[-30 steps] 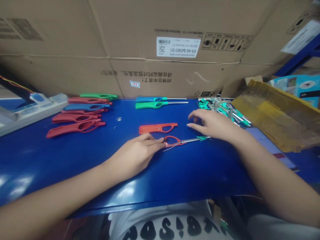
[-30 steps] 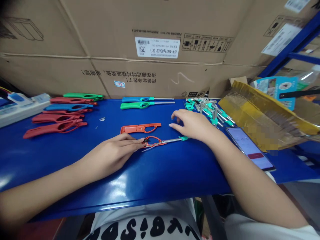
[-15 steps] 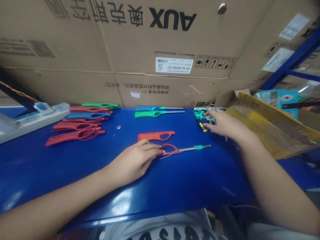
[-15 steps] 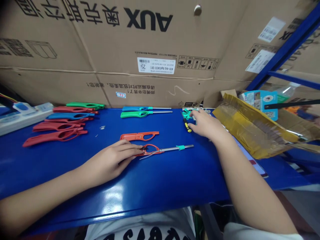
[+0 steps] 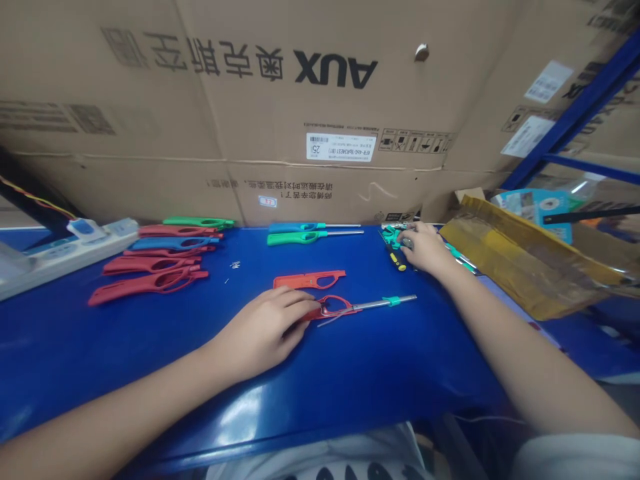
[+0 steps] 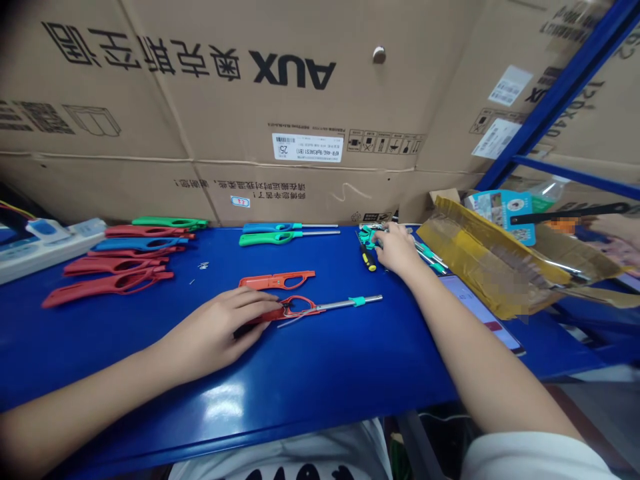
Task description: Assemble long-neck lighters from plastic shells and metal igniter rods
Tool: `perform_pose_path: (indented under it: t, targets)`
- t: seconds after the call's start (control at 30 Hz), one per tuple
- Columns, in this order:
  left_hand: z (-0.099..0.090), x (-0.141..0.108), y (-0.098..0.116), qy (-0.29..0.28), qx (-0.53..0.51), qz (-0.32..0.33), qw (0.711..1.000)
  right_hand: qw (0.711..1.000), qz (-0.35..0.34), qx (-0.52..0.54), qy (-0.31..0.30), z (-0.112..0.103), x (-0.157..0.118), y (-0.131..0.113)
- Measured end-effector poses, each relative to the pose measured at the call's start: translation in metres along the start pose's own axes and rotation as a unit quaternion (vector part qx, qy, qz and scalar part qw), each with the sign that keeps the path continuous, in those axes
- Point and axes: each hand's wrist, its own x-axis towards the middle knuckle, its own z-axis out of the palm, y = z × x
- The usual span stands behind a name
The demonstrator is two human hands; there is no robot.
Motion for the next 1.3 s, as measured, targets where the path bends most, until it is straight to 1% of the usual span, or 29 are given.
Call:
perform_pose_path:
  t: [0.13,0.27,0.37,0.43,0.47,0.57,0.63,0.77,0.9,1.0,1.13,1.23,1.3]
  targets:
    - [-0.001,0.001,0.000,-0.010,0.004,-0.011,1.000,1.000,-0.006,0.016,0.004,-0.004,-0.001,0.002]
    - [-0.001,0.001,0.000,-0.009,0.003,-0.022,1.000,0.999,0.007,0.041,0.016,-0.013,0.000,0.005]
    - [-0.002,0.000,0.001,-0.011,0.003,-0.029,1.000,0.996,-0.003,0.083,0.014,-0.021,0.001,0.001]
    - [-0.002,0.000,0.001,-0.013,0.001,-0.028,1.000,0.992,-0.035,0.121,-0.008,-0.025,-0.002,-0.009]
    - [-0.002,0.000,0.002,-0.014,0.001,-0.028,1.000,0.988,-0.062,0.142,-0.025,-0.027,-0.004,-0.015]
    - [-0.003,0.001,0.002,-0.016,0.002,-0.026,1.000,0.962,-0.176,0.187,-0.097,-0.031,-0.015,-0.034]
    - [-0.003,0.001,0.002,-0.016,0.004,-0.029,0.999,0.946,-0.229,0.189,-0.127,-0.034,-0.022,-0.044]
    - [-0.002,0.002,0.001,-0.017,0.005,-0.028,0.999,0.944,-0.257,0.171,-0.116,-0.041,-0.029,-0.048]
    - [-0.001,0.003,0.001,-0.017,0.001,-0.027,0.999,0.927,-0.293,0.195,-0.130,-0.044,-0.030,-0.050]
    - [-0.002,0.003,0.001,-0.018,0.009,-0.033,0.999,0.916,-0.296,0.235,-0.134,-0.043,-0.031,-0.057]
    - [-0.003,0.003,0.001,-0.015,0.020,-0.044,0.999,0.907,-0.242,0.322,-0.120,-0.045,-0.034,-0.068]
    - [-0.003,0.003,0.001,-0.010,0.022,-0.043,0.999,0.898,-0.214,0.351,-0.156,-0.049,-0.035,-0.068]
    - [-0.003,0.002,0.001,-0.012,0.023,-0.042,0.999,0.901,-0.225,0.323,-0.181,-0.051,-0.034,-0.063]
